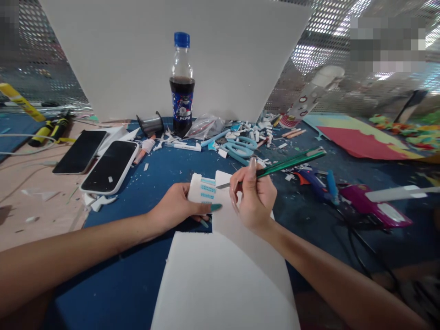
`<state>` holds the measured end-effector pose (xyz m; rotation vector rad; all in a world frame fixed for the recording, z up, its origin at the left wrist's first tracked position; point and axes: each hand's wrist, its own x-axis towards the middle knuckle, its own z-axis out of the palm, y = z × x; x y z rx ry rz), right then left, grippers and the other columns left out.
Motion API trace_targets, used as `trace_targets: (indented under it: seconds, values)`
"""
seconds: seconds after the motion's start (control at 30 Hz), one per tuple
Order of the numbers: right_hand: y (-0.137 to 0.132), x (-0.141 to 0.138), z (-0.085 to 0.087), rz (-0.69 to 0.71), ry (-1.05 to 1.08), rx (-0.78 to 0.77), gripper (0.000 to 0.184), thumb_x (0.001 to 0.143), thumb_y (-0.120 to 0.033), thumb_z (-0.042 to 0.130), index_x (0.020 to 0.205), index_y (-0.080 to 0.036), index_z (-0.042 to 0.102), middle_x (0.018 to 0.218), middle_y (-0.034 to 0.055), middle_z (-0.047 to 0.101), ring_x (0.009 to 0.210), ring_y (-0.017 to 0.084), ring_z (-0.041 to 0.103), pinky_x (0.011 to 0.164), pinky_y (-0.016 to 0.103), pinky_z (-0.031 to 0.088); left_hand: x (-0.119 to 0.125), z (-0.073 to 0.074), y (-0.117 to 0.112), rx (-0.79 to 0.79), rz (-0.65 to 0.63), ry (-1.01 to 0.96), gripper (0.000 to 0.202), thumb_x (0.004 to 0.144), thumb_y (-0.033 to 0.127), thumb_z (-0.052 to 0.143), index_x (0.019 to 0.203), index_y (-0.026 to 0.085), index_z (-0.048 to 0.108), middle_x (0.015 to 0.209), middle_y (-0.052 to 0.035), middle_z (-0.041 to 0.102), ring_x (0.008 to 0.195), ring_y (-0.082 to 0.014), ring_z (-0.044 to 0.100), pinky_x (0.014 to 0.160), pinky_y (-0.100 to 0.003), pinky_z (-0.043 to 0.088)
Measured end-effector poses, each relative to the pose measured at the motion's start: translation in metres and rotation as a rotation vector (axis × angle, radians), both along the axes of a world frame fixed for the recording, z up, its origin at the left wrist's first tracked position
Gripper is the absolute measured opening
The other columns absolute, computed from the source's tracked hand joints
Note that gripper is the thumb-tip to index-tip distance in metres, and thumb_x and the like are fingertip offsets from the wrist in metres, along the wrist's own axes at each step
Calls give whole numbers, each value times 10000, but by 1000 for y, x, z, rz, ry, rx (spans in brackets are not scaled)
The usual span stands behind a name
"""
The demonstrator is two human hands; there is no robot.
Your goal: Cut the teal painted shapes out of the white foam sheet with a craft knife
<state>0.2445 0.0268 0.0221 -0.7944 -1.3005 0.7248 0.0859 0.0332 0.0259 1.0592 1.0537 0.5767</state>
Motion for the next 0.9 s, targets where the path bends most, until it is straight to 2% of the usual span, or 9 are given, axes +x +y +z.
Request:
trace_targets:
  seconds: [0.1,0.27,0.57,0.9]
  values:
    - [-3,-1,2,-12,90,1,339,958,-406,425,684,-209,462,475,-70,408,290,49,323,271,184,239,0,2,0,-3,-21,14,227,635,148,775,830,105,668,655,-13,706,532,-108,655,506,-176,526]
    - [-7,-2,2,74,133,-2,300,940,-398,468,696,-225,463,470,-72,407,283,55,303,242,177,226,0,2,2,-2,-67,48,186,655,151,767,814,109,681,653,-14,706,492,-86,619,486,-168,507]
    - [-9,1,-8,73,54,-33,286,972,-366,406,735,-219,466,480,-69,443,306,57,371,287,190,285,0,-2,4,-4,-75,51,253,578,163,810,792,106,686,641,-9,695,477,-84,601,467,-170,504]
    - [-10,-1,-6,68,25,-20,307,974,-357,403,708,-214,456,480,-67,444,301,51,356,291,188,289,1,2,3,-12,-63,48,202,612,153,785,777,101,681,595,-3,675,442,-78,578,451,-171,498]
